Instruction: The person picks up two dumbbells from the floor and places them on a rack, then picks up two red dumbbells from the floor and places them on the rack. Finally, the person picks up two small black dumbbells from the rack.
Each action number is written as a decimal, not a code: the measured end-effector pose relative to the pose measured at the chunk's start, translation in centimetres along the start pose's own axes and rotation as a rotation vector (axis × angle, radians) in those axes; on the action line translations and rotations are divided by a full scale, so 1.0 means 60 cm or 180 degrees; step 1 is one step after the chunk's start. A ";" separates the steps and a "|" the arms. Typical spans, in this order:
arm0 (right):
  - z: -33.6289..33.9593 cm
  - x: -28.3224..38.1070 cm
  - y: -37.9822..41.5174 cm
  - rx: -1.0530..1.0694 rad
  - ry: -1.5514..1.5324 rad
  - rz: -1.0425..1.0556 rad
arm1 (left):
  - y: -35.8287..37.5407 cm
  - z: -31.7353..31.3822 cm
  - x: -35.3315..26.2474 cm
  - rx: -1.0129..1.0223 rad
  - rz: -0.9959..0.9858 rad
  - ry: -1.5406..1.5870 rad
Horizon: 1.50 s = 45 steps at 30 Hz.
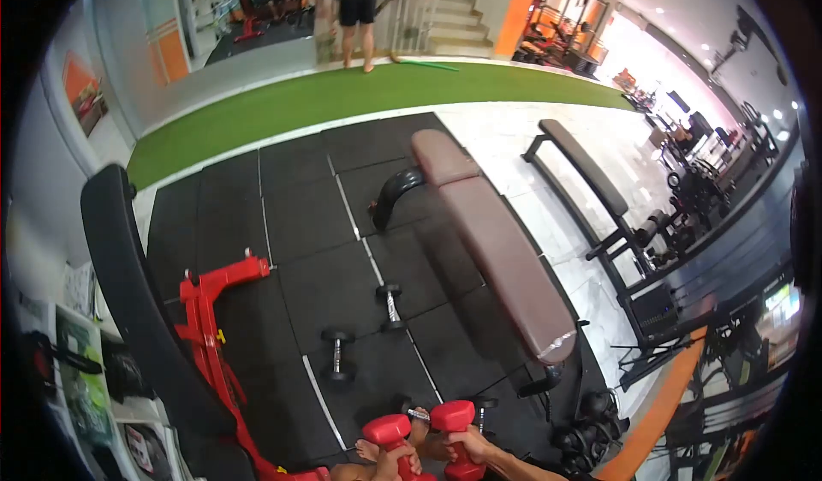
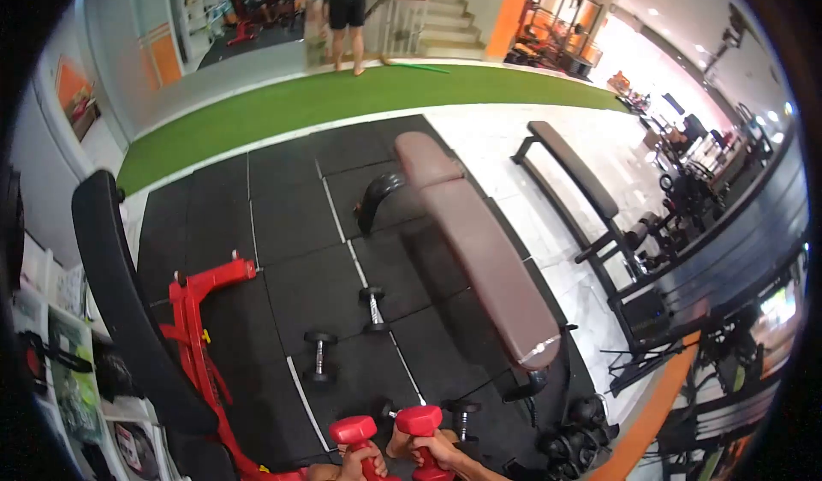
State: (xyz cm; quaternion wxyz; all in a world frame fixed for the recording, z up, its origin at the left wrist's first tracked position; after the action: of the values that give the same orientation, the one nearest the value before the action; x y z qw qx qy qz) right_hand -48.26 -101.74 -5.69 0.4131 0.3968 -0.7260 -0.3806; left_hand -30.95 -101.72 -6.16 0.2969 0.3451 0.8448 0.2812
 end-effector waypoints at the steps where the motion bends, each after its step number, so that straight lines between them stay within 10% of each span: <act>1: -0.004 0.012 0.040 0.0087 -0.0097 0.0187 | 0.033 -0.046 -0.021 0.0065 -0.0068 0.0008; 15: -0.121 0.093 0.374 0.1385 -0.1494 0.1991 | 0.238 -0.290 -0.193 0.0898 0.0000 -0.1446; 27: -0.210 -0.120 0.542 0.0456 -0.2296 0.3758 | 0.279 -0.306 -0.228 0.2187 0.0725 -0.2024; 45: -0.405 -0.469 0.728 -0.1955 -0.3109 0.5639 | 0.526 -0.360 0.054 0.3908 0.3083 -0.2901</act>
State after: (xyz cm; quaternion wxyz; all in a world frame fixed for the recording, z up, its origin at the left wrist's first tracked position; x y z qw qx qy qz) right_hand -28.12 -64.89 33.33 0.2890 -0.5925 -0.7163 -0.2288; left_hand -34.75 -86.06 28.67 0.2154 0.8384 0.4091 -0.2887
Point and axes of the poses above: each hand's wrist, its own y-axis away from the middle knuckle, its own z-axis out of the back of the hand, x = y × z, the point moved 6 cm from there along -y, towards the middle knuckle, and after that the axes turned 10 degrees about -z, right-handed, at the moved point
